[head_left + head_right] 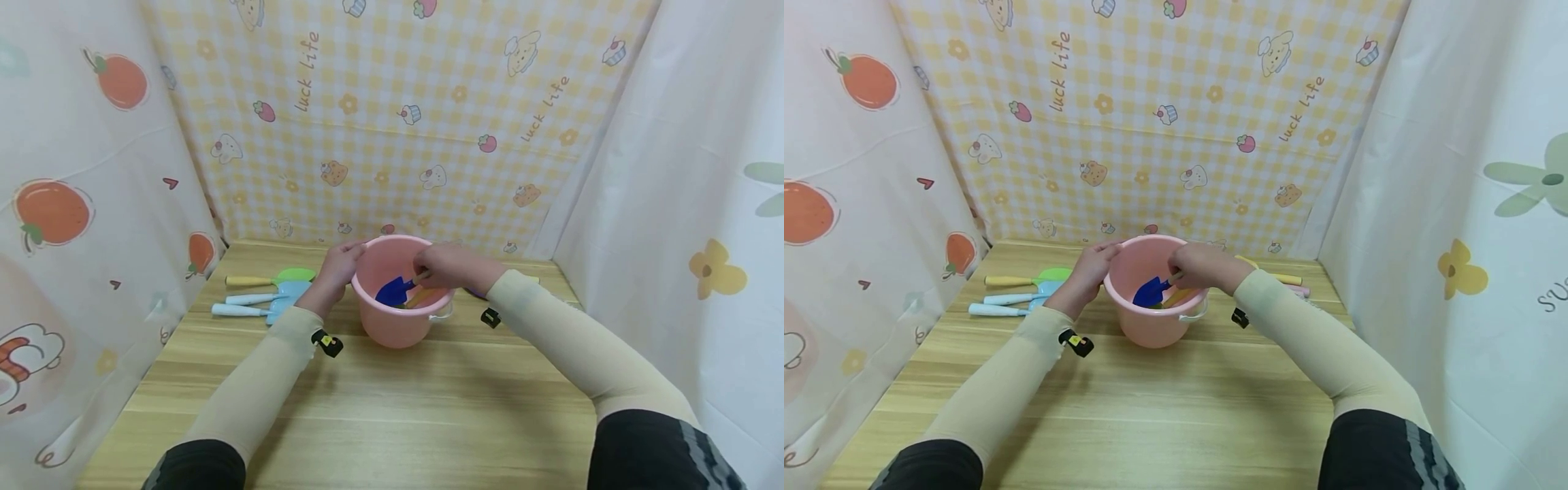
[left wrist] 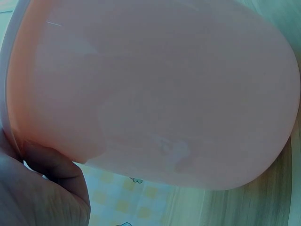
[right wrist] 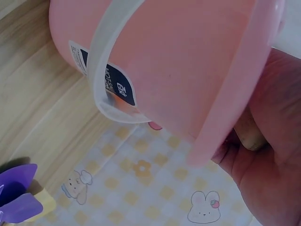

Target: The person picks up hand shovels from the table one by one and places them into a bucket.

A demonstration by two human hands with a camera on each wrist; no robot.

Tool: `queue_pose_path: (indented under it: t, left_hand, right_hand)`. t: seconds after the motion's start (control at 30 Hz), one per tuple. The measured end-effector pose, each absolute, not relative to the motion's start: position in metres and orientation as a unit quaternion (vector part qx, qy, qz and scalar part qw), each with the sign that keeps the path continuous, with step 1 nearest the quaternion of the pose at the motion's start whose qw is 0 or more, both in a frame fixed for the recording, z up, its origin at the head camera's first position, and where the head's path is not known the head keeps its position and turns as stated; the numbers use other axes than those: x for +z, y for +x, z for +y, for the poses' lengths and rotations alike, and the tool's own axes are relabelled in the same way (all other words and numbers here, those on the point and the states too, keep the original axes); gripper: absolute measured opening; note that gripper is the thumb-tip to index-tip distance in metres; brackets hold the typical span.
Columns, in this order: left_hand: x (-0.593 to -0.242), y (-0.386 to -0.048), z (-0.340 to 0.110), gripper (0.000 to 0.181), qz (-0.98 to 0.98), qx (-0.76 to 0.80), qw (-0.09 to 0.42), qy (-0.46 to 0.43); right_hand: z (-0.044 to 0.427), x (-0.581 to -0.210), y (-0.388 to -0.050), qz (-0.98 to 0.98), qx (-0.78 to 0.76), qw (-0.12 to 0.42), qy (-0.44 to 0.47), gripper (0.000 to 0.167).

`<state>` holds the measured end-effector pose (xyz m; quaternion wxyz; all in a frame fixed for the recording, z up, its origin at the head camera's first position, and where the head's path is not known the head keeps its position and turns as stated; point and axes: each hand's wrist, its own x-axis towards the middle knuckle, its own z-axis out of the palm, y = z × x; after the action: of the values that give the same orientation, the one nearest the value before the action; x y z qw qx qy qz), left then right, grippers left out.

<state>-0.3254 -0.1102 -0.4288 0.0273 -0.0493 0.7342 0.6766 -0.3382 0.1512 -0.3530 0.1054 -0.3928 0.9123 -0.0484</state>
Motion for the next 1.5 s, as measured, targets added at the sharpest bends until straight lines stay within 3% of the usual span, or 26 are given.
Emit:
queue_pose_path:
  t: [1.5]
  left_hand:
    - [-0.427,-0.322,-0.109,0.045,0.733,0.678,0.021,-0.044]
  right_hand:
    - [0.139,-0.373,-0.350,0.909,-0.036,0.144,-0.390,0.019]
